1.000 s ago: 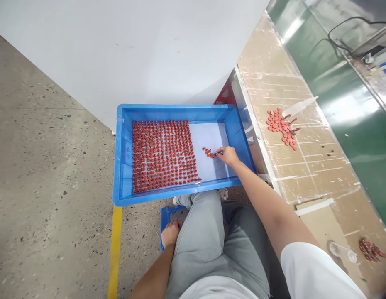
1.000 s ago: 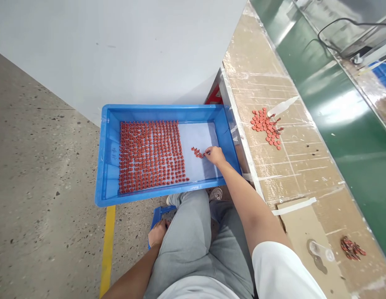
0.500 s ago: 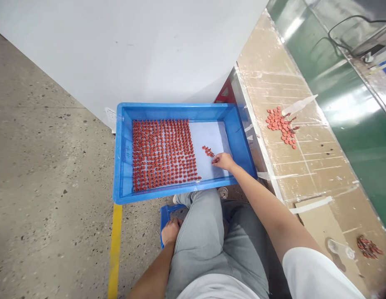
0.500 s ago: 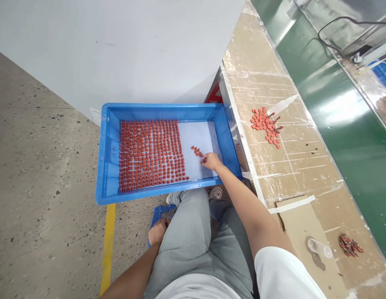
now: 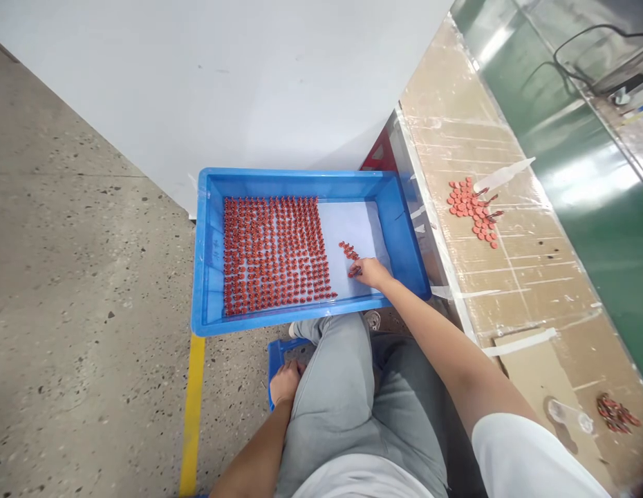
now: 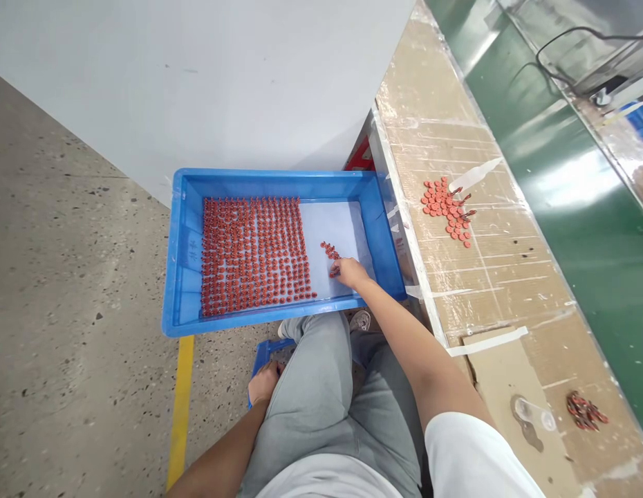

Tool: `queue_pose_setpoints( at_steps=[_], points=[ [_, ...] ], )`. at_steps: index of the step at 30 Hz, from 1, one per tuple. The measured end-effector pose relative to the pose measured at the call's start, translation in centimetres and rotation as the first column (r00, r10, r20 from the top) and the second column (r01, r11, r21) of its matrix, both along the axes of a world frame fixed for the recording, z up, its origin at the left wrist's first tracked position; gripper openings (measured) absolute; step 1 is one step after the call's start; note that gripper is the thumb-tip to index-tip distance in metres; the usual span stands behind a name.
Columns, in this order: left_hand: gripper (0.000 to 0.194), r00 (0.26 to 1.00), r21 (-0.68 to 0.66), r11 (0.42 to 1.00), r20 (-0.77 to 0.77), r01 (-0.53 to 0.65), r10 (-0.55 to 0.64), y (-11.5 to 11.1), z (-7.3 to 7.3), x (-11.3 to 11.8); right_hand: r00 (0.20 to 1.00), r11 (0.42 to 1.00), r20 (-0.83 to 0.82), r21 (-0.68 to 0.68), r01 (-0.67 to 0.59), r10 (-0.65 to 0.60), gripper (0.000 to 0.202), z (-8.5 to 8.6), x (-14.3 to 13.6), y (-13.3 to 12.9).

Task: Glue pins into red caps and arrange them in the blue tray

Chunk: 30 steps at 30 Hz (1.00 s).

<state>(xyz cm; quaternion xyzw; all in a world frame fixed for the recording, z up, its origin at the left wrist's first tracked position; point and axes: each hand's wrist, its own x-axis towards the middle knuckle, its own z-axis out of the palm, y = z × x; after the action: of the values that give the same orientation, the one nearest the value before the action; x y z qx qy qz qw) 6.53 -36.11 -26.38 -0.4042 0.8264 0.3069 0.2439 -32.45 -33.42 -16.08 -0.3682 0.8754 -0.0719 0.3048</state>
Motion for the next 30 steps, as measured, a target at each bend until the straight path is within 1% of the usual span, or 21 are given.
queue_pose_setpoints(
  at_steps=[4, 9, 16, 20, 25, 30],
  points=[
    [0.026, 1.0, 0.004, 1.0, 0.011, 0.003, -0.003, 0.0, 0.1, 0.0, 0.998, 0.998, -0.026, -0.002, -0.056, 0.056, 0.024, -0.1, 0.6, -0.6],
    [0.025, 1.0, 0.009, 1.0, 0.024, 0.008, -0.008, -0.1, 0.3, -0.1, 0.99, 0.991, -0.014, 0.006, -0.137, 0.137, 0.02, -0.2, 1.4, -1.4],
    [0.023, 0.999, 0.035, 0.999, 0.041, 0.034, -0.035, -0.1, 0.1, 0.0, 0.98, 0.98, -0.022, 0.023, -0.197, 0.197, 0.015, -0.7, 2.5, -2.2],
    [0.03, 0.997, 0.052, 0.997, 0.046, 0.064, -0.066, -0.1, -0.1, 0.2, 0.976, 0.976, -0.027, 0.034, -0.216, 0.217, 0.016, -0.7, 3.1, -2.3],
    [0.031, 0.995, 0.051, 0.996, 0.059, 0.074, -0.077, 0.0, -0.2, 0.2, 0.975, 0.975, -0.043, 0.051, -0.215, 0.217, 0.019, -0.6, 3.4, -2.3],
    [0.031, 0.995, 0.057, 0.996, 0.059, 0.075, -0.078, -0.1, -0.1, 0.1, 0.975, 0.975, -0.056, 0.062, -0.211, 0.215, 0.018, -0.7, 3.6, -2.4]
  ],
)
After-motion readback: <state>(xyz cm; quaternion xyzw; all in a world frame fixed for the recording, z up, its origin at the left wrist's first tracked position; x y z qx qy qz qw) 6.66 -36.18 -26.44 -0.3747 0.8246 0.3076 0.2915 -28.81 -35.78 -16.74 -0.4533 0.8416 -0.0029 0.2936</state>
